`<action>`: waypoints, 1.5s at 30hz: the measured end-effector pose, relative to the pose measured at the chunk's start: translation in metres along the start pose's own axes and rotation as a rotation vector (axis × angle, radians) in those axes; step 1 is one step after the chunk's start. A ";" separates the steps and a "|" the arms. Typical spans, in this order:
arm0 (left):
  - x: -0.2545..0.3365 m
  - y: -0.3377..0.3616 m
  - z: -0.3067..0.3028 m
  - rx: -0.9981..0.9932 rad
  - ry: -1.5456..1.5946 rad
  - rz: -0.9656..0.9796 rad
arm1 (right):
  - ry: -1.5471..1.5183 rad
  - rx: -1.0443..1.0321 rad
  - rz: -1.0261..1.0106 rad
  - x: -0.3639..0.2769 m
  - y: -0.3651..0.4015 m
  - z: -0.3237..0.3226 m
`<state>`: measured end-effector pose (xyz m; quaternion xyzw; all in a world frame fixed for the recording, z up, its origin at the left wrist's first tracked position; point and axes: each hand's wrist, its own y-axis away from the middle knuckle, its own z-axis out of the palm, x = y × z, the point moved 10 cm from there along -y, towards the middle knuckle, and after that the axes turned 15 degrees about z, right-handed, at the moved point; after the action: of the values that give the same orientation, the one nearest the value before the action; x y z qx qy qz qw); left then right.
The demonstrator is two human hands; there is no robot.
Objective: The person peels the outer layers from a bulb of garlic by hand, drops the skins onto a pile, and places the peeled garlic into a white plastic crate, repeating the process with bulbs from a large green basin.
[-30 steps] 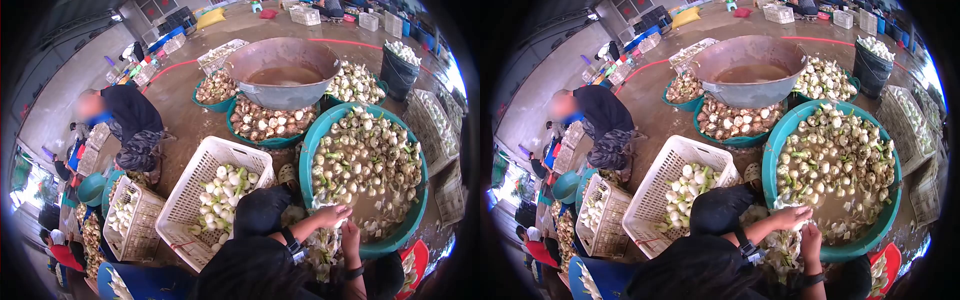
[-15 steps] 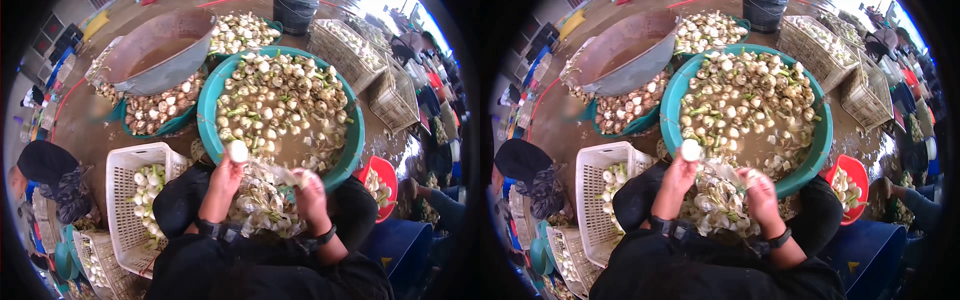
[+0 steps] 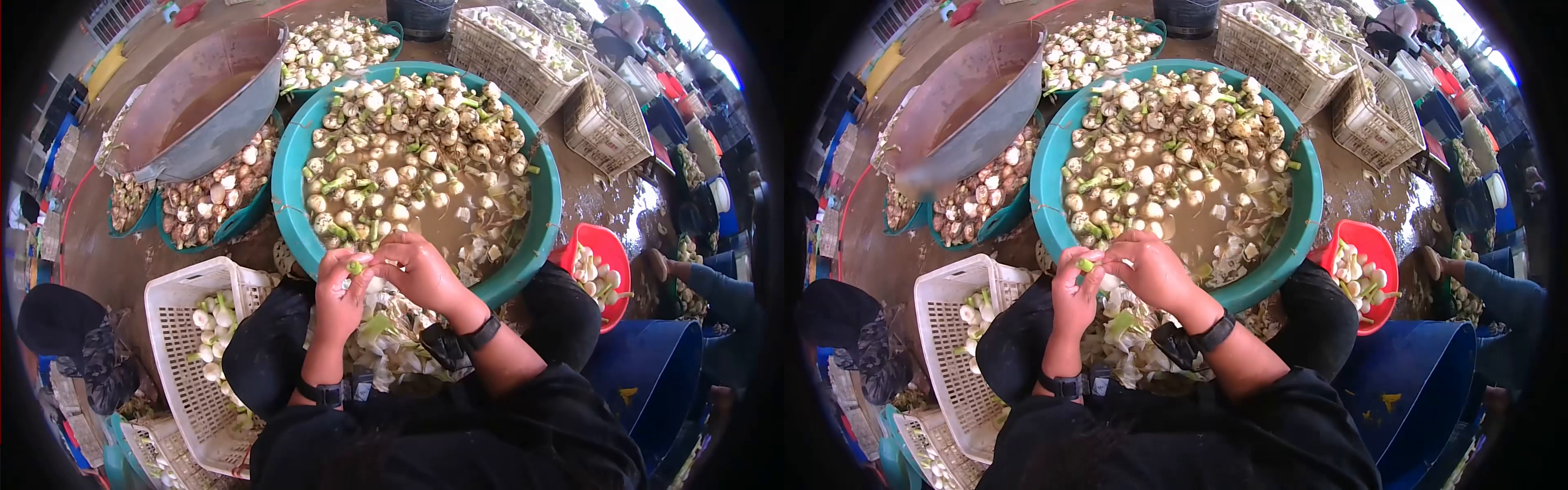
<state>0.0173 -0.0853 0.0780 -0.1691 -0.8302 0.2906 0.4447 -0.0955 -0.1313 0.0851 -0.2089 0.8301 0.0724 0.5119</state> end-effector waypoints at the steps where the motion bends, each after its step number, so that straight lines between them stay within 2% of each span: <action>1: -0.011 0.006 0.004 0.019 0.153 -0.101 | -0.011 -0.072 0.021 0.003 -0.001 0.007; 2: -0.021 0.012 0.008 0.041 0.306 -0.204 | -0.011 -0.082 0.022 0.001 0.002 0.008; 3: -0.021 0.014 0.009 0.046 0.304 -0.212 | 0.100 -0.031 -0.023 -0.007 0.010 0.004; 5: -0.067 0.059 0.013 0.449 0.641 -0.853 | 0.285 0.072 -0.138 -0.014 0.039 0.009; 6: -0.079 0.069 0.010 0.495 0.680 -0.926 | 0.330 0.046 -0.125 0.000 0.058 0.024; 8: -0.084 0.082 0.002 0.598 0.763 -1.093 | 0.466 -0.174 0.039 0.041 0.085 0.060; 9: -0.086 0.086 0.001 0.610 0.727 -1.154 | 0.462 -0.176 0.046 0.045 0.089 0.062; 11: -0.080 0.081 -0.001 0.592 0.680 -1.145 | 0.336 -0.102 0.312 0.064 0.085 0.050; 12: -0.077 0.080 -0.001 0.576 0.635 -1.134 | 0.334 -0.098 0.329 0.054 0.076 0.048; 14: -0.073 0.075 0.000 0.539 0.631 -1.095 | -0.019 0.100 0.298 0.023 0.043 0.026; 16: -0.063 0.068 -0.018 0.563 0.576 -0.989 | 0.093 -0.172 0.290 0.019 0.022 0.059; 17: -0.052 0.061 -0.050 0.663 0.433 -0.932 | 0.263 -0.359 0.164 0.036 0.025 0.094; 18: -0.045 0.060 -0.088 0.760 0.287 -0.871 | 0.400 -0.475 0.242 0.046 0.027 0.103; 19: -0.042 0.064 -0.144 0.527 -0.048 -0.648 | 0.446 -0.510 0.273 0.068 0.026 0.107; 20: -0.034 0.063 -0.186 0.516 -0.103 -0.515 | 0.492 -0.549 0.298 0.096 0.023 0.110; 22: -0.003 0.069 -0.264 0.485 -0.629 -0.357 | 0.456 -0.096 0.403 0.128 -0.014 0.060; 23: 0.003 0.061 -0.265 0.480 -0.644 -0.362 | 0.610 -0.108 0.376 0.151 -0.035 0.062; 25: 0.027 0.038 -0.249 0.517 -0.709 -0.286 | 0.791 -0.104 0.285 0.204 -0.063 0.084; 26: 0.016 0.032 -0.230 0.588 -0.476 -0.344 | 0.822 -0.078 0.217 0.226 -0.068 0.097; 27: 0.011 0.021 -0.196 0.641 -0.279 -0.400 | 0.942 -0.199 0.214 0.238 -0.065 0.107; 28: 0.015 -0.003 -0.162 0.162 -0.676 -0.226 | 1.056 -0.317 0.188 0.244 -0.061 0.118; 29: 0.018 -0.019 -0.121 -0.064 -0.879 -0.122 | 1.184 -0.479 0.276 0.239 -0.056 0.116; 30: 0.000 -0.027 -0.097 0.157 -0.125 -0.567 | 1.095 -0.397 0.314 0.288 -0.058 0.123; 31: -0.030 -0.006 -0.066 0.132 0.017 -0.623 | 0.945 -0.304 0.419 0.282 -0.059 0.107; 32: -0.070 0.023 -0.029 0.182 0.229 -0.677 | 0.779 -0.024 0.315 0.239 -0.058 0.075; 33: -0.070 0.022 -0.013 0.113 0.008 -0.512 | 0.526 0.125 0.452 0.209 -0.051 0.048; 34: -0.090 0.048 0.017 0.106 0.078 -0.638 | -0.055 0.249 0.559 0.203 -0.037 0.037; 36: -0.115 0.091 0.082 0.056 0.333 -0.790 | -0.342 0.268 0.753 0.146 -0.010 0.031; 37: -0.104 0.089 0.087 0.051 0.361 -0.720 | -0.169 0.349 0.538 0.127 -0.003 0.029; 38: -0.079 0.093 0.084 0.048 0.647 -1.076 | -0.003 0.435 0.319 0.106 0.006 0.027; 39: -0.096 0.096 0.077 0.133 0.509 -0.926 | 0.220 0.250 0.117 0.064 0.004 0.039; 40: -0.110 0.095 0.068 0.213 0.370 -0.769 | 0.234 0.136 0.208 0.051 0.012 0.044; 41: -0.095 0.084 0.050 0.159 0.384 -0.830 | 0.329 -0.030 0.143 0.046 0.017 0.056; 42: -0.099 0.089 0.048 -0.050 0.205 -0.848 | 0.377 -0.148 0.032 0.037 0.025 0.062; 44: -0.096 0.096 0.052 -0.200 0.032 -0.805 | 0.410 -0.269 0.161 0.052 0.038 0.065; 45: -0.091 0.092 0.055 -0.260 0.063 -0.787 | 0.408 -0.261 0.154 0.047 0.041 0.062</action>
<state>0.0236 -0.0812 -0.0624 0.0978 -0.8472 -0.0141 0.5220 -0.0806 -0.0862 0.0114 -0.2197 0.9134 0.1739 0.2954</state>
